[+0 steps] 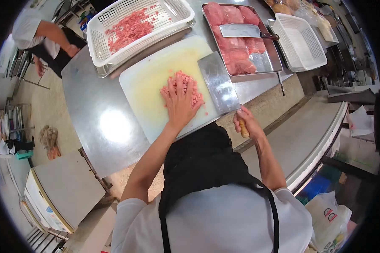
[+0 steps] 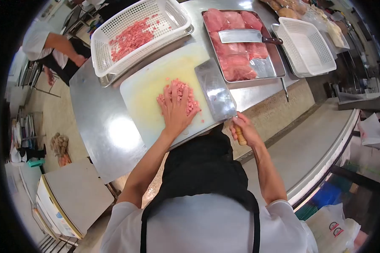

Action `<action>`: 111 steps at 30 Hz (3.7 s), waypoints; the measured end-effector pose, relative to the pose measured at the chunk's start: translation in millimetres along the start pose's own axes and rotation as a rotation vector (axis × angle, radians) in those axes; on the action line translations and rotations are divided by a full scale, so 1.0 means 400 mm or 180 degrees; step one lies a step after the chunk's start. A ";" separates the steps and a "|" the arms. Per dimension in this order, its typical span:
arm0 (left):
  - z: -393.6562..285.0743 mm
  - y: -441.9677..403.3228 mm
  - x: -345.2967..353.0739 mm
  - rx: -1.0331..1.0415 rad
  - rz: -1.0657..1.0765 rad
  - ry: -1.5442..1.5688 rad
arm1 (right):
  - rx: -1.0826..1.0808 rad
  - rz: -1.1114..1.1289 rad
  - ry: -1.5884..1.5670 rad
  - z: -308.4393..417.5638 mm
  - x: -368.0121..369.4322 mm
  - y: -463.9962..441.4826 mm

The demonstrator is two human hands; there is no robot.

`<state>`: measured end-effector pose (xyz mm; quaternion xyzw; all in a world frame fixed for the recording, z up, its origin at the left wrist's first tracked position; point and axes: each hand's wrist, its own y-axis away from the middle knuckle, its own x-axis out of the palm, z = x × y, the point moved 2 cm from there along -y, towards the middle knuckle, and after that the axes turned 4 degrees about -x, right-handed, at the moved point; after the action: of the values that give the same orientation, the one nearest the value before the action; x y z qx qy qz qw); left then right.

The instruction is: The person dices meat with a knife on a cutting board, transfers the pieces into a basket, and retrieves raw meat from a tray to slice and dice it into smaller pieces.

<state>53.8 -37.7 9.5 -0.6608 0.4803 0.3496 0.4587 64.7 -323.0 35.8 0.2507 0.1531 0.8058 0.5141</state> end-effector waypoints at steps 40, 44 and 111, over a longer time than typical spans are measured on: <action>0.455 -0.730 -0.123 -0.0748 -0.0397 0.0093 | -0.0578 0.0446 0.0836 0.201 0.138 -0.091; 0.490 -0.659 -0.071 -0.0956 0.0640 -0.0290 | -0.1045 0.0333 0.2317 0.147 0.041 -0.046; 0.443 -0.621 -0.293 -0.0909 -0.2066 0.0293 | -0.2339 -0.1612 0.4068 0.375 -0.181 -0.207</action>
<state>252.8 195.5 123.1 -0.8515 0.2119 0.2191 0.4268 236.1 -355.0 100.1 -0.4914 0.1955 0.6510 0.5445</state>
